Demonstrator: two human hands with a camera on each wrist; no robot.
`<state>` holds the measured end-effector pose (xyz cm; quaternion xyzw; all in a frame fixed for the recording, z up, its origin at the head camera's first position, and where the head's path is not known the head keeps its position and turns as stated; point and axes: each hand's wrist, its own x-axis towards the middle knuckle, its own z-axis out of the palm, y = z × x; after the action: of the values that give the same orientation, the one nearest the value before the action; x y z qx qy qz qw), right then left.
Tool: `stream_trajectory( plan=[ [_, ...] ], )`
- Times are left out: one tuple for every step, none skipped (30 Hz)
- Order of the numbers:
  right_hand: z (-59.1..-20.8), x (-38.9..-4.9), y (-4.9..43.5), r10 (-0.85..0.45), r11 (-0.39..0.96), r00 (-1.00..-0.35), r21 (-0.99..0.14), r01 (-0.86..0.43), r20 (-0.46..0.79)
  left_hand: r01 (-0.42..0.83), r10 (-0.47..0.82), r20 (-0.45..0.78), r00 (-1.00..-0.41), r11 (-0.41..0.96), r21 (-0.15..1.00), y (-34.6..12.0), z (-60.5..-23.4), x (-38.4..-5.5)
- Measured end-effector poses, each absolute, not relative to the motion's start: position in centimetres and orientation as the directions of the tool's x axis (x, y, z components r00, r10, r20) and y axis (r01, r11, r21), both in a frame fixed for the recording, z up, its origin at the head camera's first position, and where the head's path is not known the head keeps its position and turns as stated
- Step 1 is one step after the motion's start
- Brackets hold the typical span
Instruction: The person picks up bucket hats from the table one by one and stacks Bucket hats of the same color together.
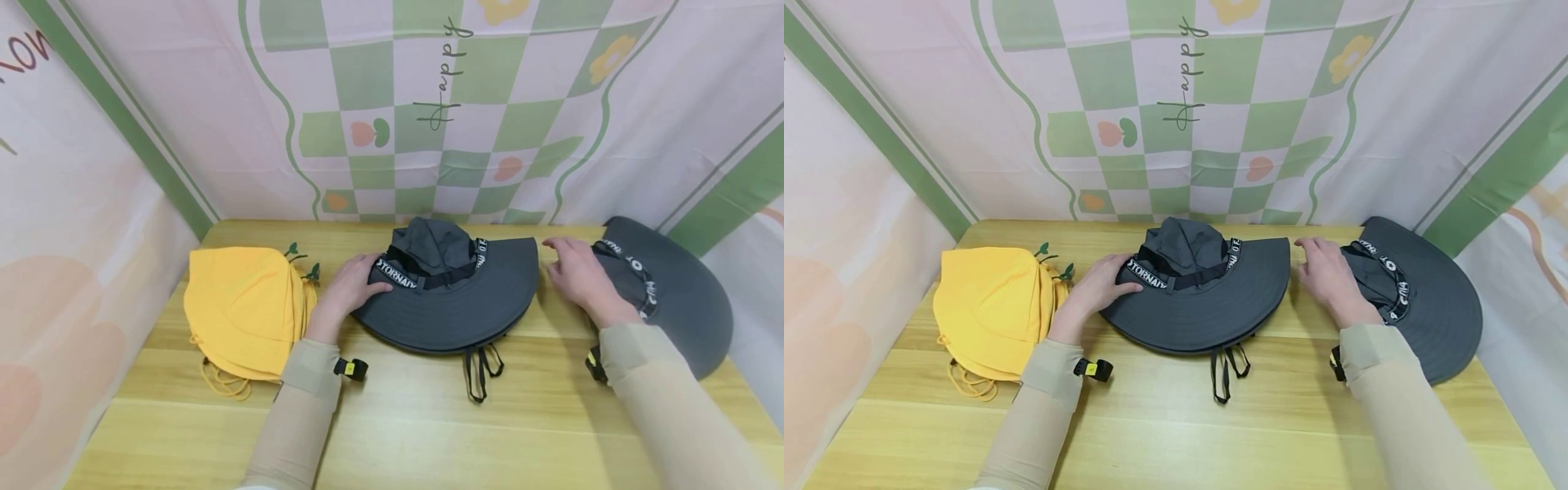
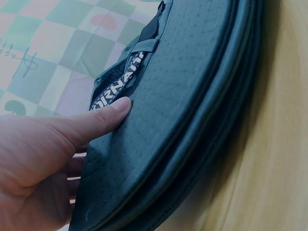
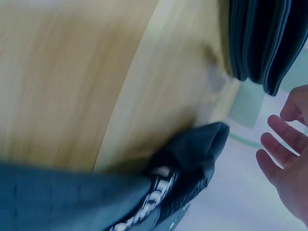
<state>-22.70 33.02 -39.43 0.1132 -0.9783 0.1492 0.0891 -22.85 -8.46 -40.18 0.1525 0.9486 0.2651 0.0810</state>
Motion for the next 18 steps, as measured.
stream_trajectory(
  plan=[
    [-39.5, -22.7, 33.4, -0.206, 0.93, -0.952, -0.257, -0.263, 0.228, 0.247, 0.332, -0.072, -0.941, 0.815, 0.525, -8.5, -40.2, -22.9],
    [-39.6, -22.7, 33.7, -0.215, 0.93, -0.946, -0.243, -0.274, 0.241, 0.247, 0.331, -0.071, -0.941, 0.815, 0.524, -8.4, -40.2, -22.8],
    [-39.6, -22.6, 34.0, -0.222, 0.932, -0.944, -0.232, -0.279, 0.243, 0.248, 0.331, -0.072, -0.941, 0.817, 0.521, -8.4, -40.2, -22.8],
    [-39.7, -22.6, 34.3, -0.225, 0.935, -0.945, -0.222, -0.278, 0.235, 0.249, 0.332, -0.072, -0.941, 0.819, 0.517, -8.4, -40.2, -22.8],
    [-39.7, -22.6, 34.6, -0.226, 0.938, -0.949, -0.213, -0.273, 0.219, 0.248, 0.332, -0.075, -0.94, 0.82, 0.517, -8.4, -40.2, -22.8],
    [-39.7, -22.5, 34.9, -0.225, 0.942, -0.954, -0.206, -0.264, 0.196, 0.246, 0.331, -0.078, -0.94, 0.82, 0.517, -8.4, -40.2, -22.9],
    [-39.7, -22.5, 35.1, -0.222, 0.946, -0.96, -0.199, -0.255, 0.171, 0.246, 0.332, -0.079, -0.94, 0.821, 0.516, -8.4, -40.2, -22.9],
    [-39.7, -22.5, 35.4, -0.219, 0.951, -0.965, -0.191, -0.244, 0.142, 0.245, 0.332, -0.081, -0.94, 0.821, 0.516, -8.4, -40.2, -22.9],
    [-39.8, -22.4, 35.6, -0.217, 0.955, -0.97, -0.182, -0.235, 0.113, 0.245, 0.332, -0.083, -0.939, 0.821, 0.515, -8.4, -40.2, -22.9],
    [-39.8, -22.4, 35.8, -0.216, 0.958, -0.972, -0.171, -0.229, 0.091, 0.245, 0.333, -0.084, -0.939, 0.821, 0.515, -8.4, -40.2, -22.9],
    [-39.9, -22.4, 36.1, -0.214, 0.962, -0.974, -0.161, -0.222, 0.068, 0.243, 0.332, -0.086, -0.939, 0.821, 0.517, -8.4, -40.2, -22.9],
    [-39.9, -22.3, 36.3, -0.211, 0.964, -0.976, -0.154, -0.216, 0.05, 0.243, 0.333, -0.086, -0.939, 0.821, 0.517, -8.4, -40.2, -22.8],
    [-40.0, -22.3, 36.4, -0.209, 0.966, -0.977, -0.148, -0.211, 0.033, 0.245, 0.333, -0.084, -0.939, 0.821, 0.515, -8.4, -40.2, -22.8],
    [-40.1, -22.2, 36.6, -0.204, 0.968, -0.979, -0.144, -0.204, 0.015, 0.245, 0.333, -0.084, -0.939, 0.821, 0.515, -8.4, -40.2, -22.8],
    [-40.2, -22.1, 36.7, -0.204, 0.969, -0.979, -0.141, -0.203, 0.007, 0.245, 0.333, -0.083, -0.939, 0.821, 0.516, -8.4, -40.2, -22.8],
    [-40.3, -22.0, 36.9, -0.207, 0.969, -0.978, -0.137, -0.205, 0.002, 0.246, 0.333, -0.082, -0.939, 0.821, 0.515, -8.4, -40.2, -22.8],
    [-40.4, -22.0, 37.0, -0.21, 0.969, -0.978, -0.136, -0.208, -0.001, 0.246, 0.333, -0.08, -0.94, 0.82, 0.517, -8.4, -40.2, -22.9],
    [-40.6, -21.9, 37.1, -0.218, 0.967, -0.976, -0.133, -0.216, 0.001, 0.247, 0.332, -0.079, -0.94, 0.82, 0.516, -8.4, -40.2, -22.9]
  ],
)
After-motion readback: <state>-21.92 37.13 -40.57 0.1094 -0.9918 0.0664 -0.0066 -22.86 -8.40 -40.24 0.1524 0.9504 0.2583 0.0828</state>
